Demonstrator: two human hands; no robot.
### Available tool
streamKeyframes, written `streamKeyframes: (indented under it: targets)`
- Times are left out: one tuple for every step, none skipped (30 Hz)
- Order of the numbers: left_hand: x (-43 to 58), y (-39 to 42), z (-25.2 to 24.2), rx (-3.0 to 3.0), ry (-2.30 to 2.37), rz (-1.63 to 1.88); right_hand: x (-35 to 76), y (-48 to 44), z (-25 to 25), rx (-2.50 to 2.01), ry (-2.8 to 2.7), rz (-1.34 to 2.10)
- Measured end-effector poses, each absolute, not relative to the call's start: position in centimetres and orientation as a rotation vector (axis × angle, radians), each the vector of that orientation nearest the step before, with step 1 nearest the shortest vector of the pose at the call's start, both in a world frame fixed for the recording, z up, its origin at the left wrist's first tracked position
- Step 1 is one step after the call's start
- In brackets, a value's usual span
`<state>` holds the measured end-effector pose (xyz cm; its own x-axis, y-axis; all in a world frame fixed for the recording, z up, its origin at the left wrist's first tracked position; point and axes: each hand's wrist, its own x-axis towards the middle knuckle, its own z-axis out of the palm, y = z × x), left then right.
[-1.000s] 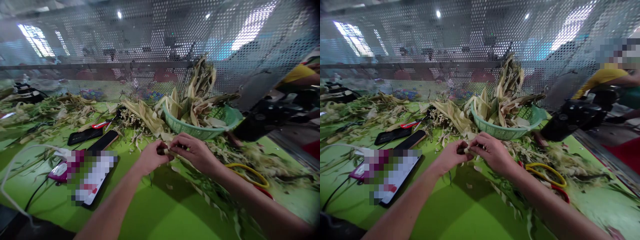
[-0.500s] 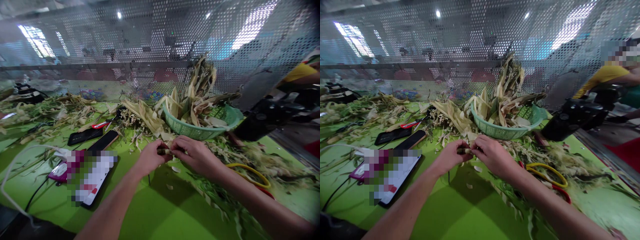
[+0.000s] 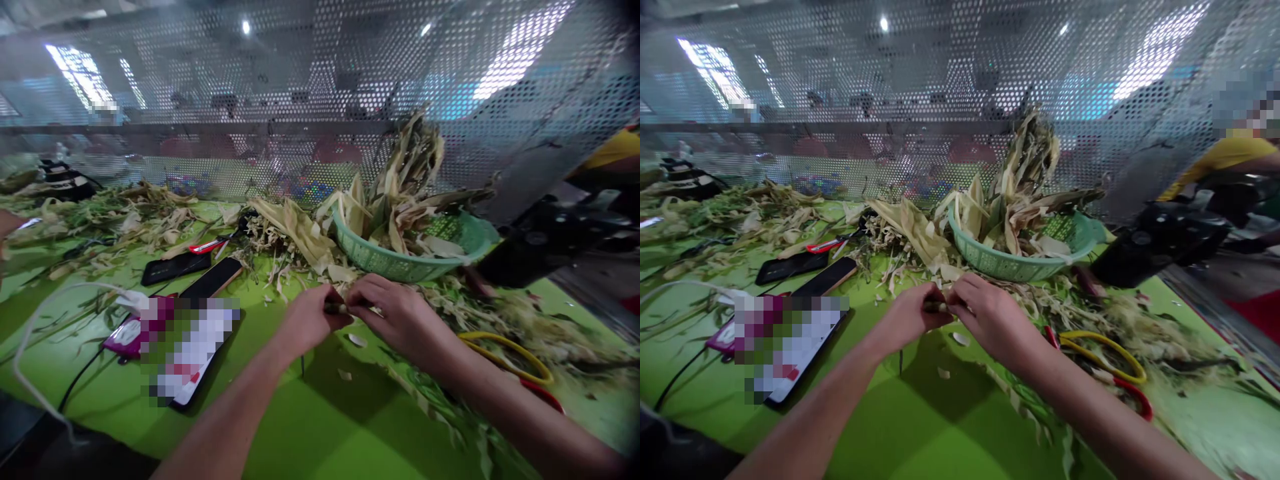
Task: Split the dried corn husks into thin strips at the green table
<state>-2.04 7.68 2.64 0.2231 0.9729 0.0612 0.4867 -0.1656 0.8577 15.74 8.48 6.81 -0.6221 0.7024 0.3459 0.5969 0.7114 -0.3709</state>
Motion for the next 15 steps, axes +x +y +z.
streamKeyframes:
  targets:
    - [-2.1, 7.7, 2.7, 1.779, 1.366, 0.841, 15.7, 8.5, 6.9, -0.988, -2.444, 0.33]
    - [-2.1, 7.7, 2.7, 1.786, 1.373, 0.843, 15.7, 8.5, 7.0, -0.98, -2.441, 0.357]
    - [-2.1, 7.7, 2.8, 1.789, 1.377, 0.843, 15.7, 8.5, 7.1, -0.972, -2.432, 0.379]
    - [-2.2, 7.7, 2.8, 1.788, 1.376, 0.844, 15.6, 8.5, 7.2, -0.969, -2.421, 0.397]
    - [-2.2, 7.7, 2.8, 1.783, 1.372, 0.844, 15.5, 8.5, 7.2, -0.975, -2.404, 0.412]
    - [-2.2, 7.7, 2.8, 1.773, 1.367, 0.845, 15.5, 8.5, 7.1, -0.986, -2.381, 0.425]
    - [-2.2, 7.7, 2.7, 1.761, 1.362, 0.85, 15.4, 8.5, 7.0, -1.0, -2.358, 0.44]
    - [-2.2, 7.8, 2.6, 1.749, 1.361, 0.855, 15.4, 8.6, 6.9, -1.01, -2.336, 0.459]
    - [-2.1, 7.8, 2.6, 1.737, 1.363, 0.856, 15.5, 8.7, 6.8, -1.013, -2.322, 0.486]
    - [-2.1, 7.9, 2.5, 1.727, 1.365, 0.852, 15.6, 8.8, 6.7, -1.011, -2.312, 0.521]
    - [-2.0, 7.9, 2.5, 1.715, 1.363, 0.845, 15.7, 9.0, 6.6, -1.005, -2.308, 0.561]
    - [-1.9, 7.9, 2.5, 1.705, 1.356, 0.836, 15.8, 9.2, 6.5, -0.999, -2.308, 0.606]
    - [-1.9, 8.0, 2.5, 1.697, 1.346, 0.829, 16.0, 9.4, 6.4, -0.997, -2.308, 0.653]
    - [-1.9, 7.9, 2.5, 1.689, 1.338, 0.824, 16.1, 9.6, 6.4, -1.001, -2.304, 0.696]
    - [-1.8, 7.9, 2.5, 1.683, 1.331, 0.824, 16.2, 9.8, 6.3, -1.008, -2.3, 0.735]
